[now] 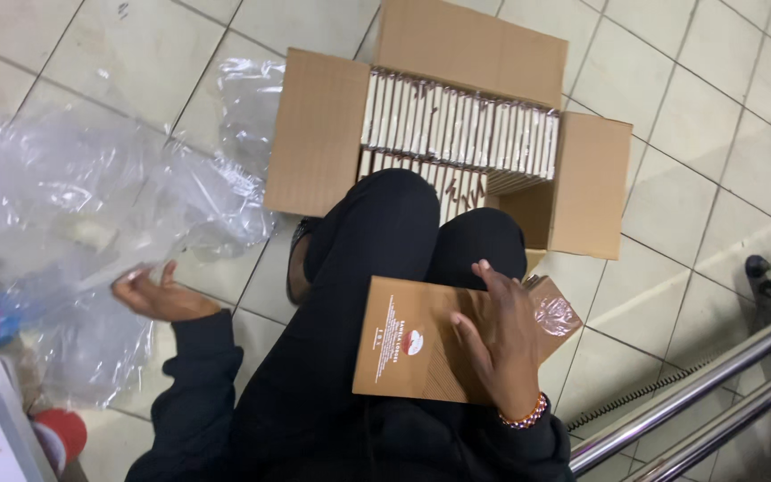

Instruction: The person places brown notebooks into clear plastic sleeves, seals the sleeves, and places the packed notebooks into a cardboard box while sitting on the floor.

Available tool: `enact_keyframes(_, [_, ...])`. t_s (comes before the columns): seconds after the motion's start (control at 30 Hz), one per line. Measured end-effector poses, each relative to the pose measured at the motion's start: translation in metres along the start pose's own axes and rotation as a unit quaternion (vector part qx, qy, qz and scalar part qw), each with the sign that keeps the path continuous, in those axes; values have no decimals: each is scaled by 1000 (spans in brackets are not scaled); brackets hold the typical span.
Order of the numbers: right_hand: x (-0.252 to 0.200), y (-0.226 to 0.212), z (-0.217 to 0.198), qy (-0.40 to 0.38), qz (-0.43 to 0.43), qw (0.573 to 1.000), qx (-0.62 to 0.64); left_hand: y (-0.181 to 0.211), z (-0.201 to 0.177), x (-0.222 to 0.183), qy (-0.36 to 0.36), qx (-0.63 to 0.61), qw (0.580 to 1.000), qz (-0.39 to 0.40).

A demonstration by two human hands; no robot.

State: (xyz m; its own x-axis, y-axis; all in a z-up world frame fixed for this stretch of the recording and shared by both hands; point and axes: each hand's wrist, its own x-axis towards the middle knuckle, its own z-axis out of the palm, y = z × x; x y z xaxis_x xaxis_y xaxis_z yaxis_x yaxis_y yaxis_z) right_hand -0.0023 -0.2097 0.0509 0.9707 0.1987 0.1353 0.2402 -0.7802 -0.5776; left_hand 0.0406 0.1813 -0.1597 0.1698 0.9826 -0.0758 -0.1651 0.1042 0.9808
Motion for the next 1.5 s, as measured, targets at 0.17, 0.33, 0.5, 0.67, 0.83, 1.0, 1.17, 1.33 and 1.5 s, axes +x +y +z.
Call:
enact_keyframes(0.17, [11,1,-9,77,133,987,-41,79,14,-26,-116,33,902,414])
enact_keyframes(0.33, [15,-1,-12,235,230,943,52,98,16,-44,-161,-2,900,404])
enact_keyframes(0.5, [-18,-40,16,324,50,921,211,108,12,-67,-220,-55,874,429])
enact_keyframes(0.67, [-35,-68,41,89,-90,885,447,101,-36,-94,-442,-92,774,444])
enact_keyframes(0.83, [-17,-72,28,139,34,791,594,173,8,-139,-712,-108,468,513])
enact_keyframes(1.0, [-22,-31,-7,184,163,735,632,180,21,-181,-796,-96,371,468])
enact_keyframes(1.17, [-39,17,-11,129,260,736,612,145,11,-190,-877,-20,291,382])
enact_keyframes(1.33, [-44,22,3,227,361,680,597,145,9,-200,-828,39,350,437])
enact_keyframes(1.5, [-48,26,24,230,313,650,654,142,8,-204,-794,55,363,484])
